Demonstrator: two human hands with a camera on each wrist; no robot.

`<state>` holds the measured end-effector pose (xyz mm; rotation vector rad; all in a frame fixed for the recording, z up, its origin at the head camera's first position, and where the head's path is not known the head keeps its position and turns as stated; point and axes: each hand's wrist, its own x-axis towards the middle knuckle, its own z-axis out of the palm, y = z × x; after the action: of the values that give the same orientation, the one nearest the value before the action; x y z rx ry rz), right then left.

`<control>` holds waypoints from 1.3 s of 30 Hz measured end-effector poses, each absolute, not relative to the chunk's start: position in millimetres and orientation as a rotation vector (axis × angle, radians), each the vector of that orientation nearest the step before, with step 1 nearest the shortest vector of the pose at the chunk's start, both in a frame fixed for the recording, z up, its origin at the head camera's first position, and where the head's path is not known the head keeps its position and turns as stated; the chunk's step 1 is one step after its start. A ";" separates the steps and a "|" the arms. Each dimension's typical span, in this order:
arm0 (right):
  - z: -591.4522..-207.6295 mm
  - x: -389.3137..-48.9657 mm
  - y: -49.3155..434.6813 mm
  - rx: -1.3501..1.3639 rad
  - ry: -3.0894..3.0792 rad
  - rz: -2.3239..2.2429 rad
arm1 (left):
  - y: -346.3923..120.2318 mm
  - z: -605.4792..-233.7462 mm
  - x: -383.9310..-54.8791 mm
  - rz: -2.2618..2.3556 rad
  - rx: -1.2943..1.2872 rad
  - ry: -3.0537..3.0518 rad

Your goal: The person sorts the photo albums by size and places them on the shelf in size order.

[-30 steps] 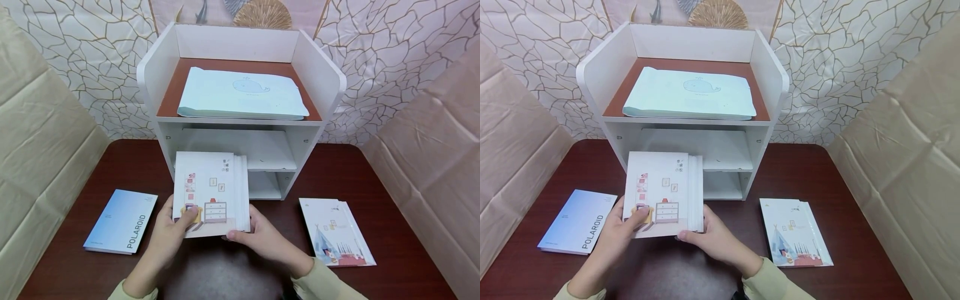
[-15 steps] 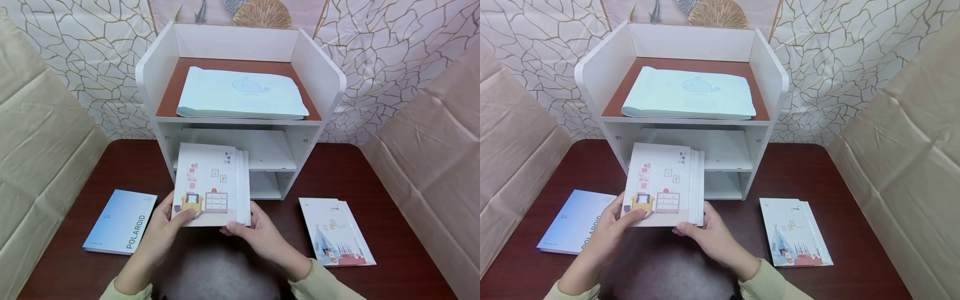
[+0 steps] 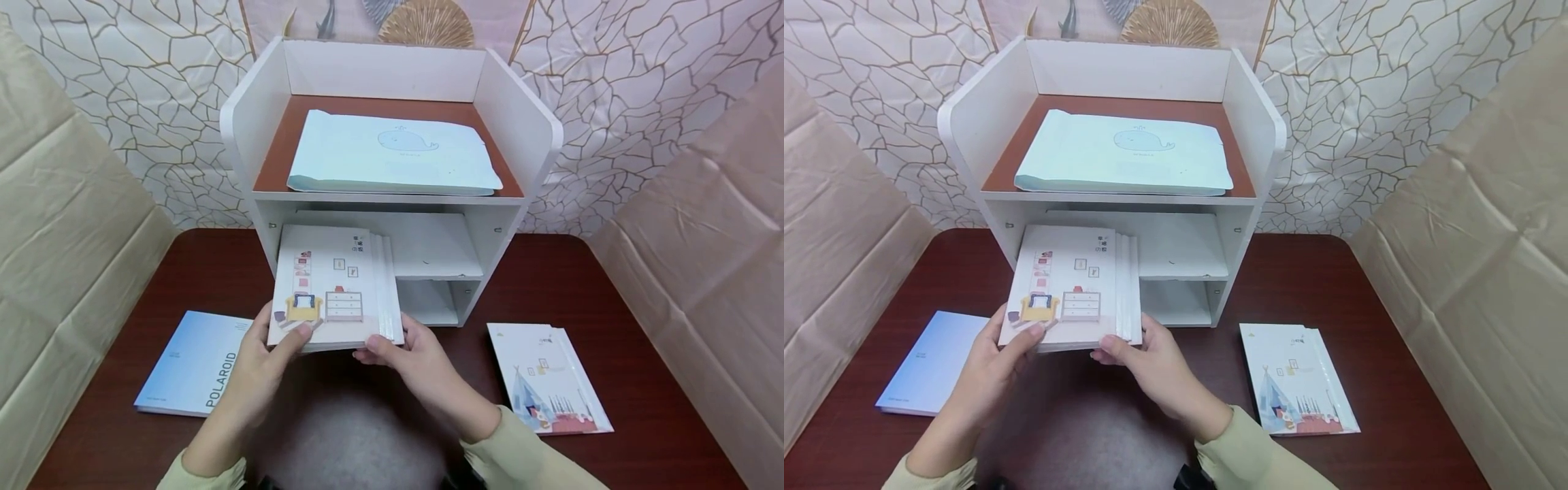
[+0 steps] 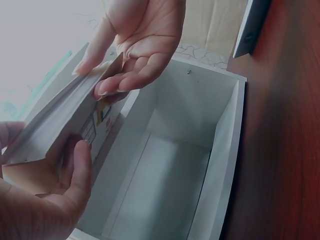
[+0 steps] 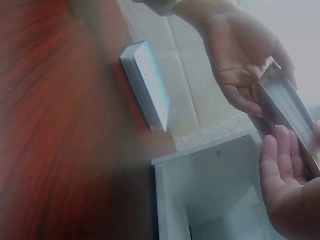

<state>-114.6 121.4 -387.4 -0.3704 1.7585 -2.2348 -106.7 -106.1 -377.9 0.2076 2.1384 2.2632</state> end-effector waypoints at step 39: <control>-381.1 -162.0 101.8 -0.108 1.894 -2.335 | -103.6 -385.1 -155.5 2.535 0.179 1.733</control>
<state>-162.0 101.8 -381.1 -0.1080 1.8942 -2.3351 -155.5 -103.6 -385.1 0.1795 1.7326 2.5348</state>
